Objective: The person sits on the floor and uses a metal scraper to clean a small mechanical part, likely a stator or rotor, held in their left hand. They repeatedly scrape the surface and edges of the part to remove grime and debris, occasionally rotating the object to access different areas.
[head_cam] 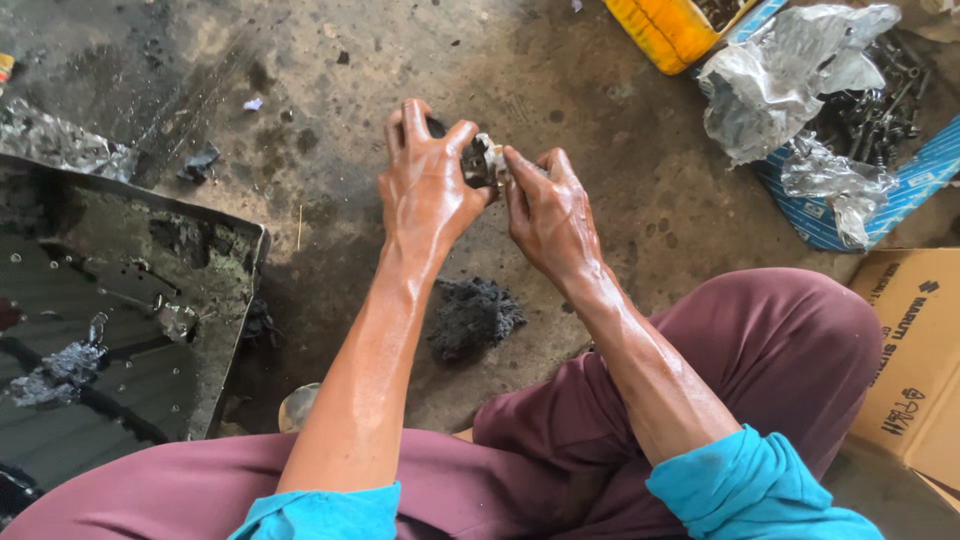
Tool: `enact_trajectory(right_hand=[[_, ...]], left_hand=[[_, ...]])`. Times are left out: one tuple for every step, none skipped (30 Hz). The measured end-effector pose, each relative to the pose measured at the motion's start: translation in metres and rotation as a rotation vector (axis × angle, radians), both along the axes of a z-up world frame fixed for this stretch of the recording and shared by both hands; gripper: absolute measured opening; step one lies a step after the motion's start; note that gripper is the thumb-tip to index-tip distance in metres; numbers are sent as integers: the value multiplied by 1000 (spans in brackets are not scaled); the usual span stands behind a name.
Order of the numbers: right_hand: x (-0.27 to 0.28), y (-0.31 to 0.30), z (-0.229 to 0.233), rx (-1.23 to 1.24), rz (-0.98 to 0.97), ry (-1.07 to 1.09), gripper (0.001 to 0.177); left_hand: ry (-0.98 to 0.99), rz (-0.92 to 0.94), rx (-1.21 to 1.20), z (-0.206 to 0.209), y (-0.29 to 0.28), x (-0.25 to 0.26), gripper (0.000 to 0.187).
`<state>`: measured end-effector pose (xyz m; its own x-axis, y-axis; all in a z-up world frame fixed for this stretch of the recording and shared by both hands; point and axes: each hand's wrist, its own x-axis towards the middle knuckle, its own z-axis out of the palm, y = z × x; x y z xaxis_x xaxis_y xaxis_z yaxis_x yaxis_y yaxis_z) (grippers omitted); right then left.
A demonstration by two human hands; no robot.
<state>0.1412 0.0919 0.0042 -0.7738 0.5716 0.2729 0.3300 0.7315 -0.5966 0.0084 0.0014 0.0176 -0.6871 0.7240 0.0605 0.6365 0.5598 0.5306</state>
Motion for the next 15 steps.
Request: enact_trajectory(right_hand=[[0, -1, -1, -3, 3, 5, 35], [-1, -3, -1, -1, -4, 8, 34], [-2, -4, -2, 0, -11, 10, 33], [-3, -5, -2, 0, -18, 15, 31], [-4, -6, -2, 12, -10, 20, 30], [-4, -6, -2, 24, -5, 26, 29], [-4, -6, -2, 36, 1, 31, 29], [-3, -8, -2, 42, -2, 22, 29], [-2, -10, -1, 48, -4, 14, 30], [-2, -11, -1, 54, -4, 7, 30], [-4, -12, -2, 47, -7, 14, 30], [-5, -15, -3, 38, -11, 20, 29], [-6, -16, -4, 30, -15, 26, 29], [-7, -16, -5, 29, -15, 29, 29], [-9, -15, -6, 29, -14, 33, 30]], left_hand=[[-2, 0, 1, 0, 0, -1, 60], [-2, 0, 2, -1, 0, -1, 59], [0, 3, 0, -1, 1, -1, 59], [4, 6, -4, -1, 1, -1, 59], [7, 9, -8, -2, 1, -2, 59], [3, 9, -5, -2, 0, -2, 57], [-1, 9, -2, -2, 0, -2, 55], [-8, 6, 3, -3, 1, -2, 54], [-5, 6, 13, -3, 1, -2, 53], [-1, 8, 22, -4, 0, -2, 53], [4, 11, 31, -4, 0, -3, 52], [4, 10, 27, -5, -1, -2, 51], [3, 10, 23, -6, -1, -2, 50], [4, 10, 21, -7, -1, -2, 48], [4, 10, 30, -7, -1, -1, 47]])
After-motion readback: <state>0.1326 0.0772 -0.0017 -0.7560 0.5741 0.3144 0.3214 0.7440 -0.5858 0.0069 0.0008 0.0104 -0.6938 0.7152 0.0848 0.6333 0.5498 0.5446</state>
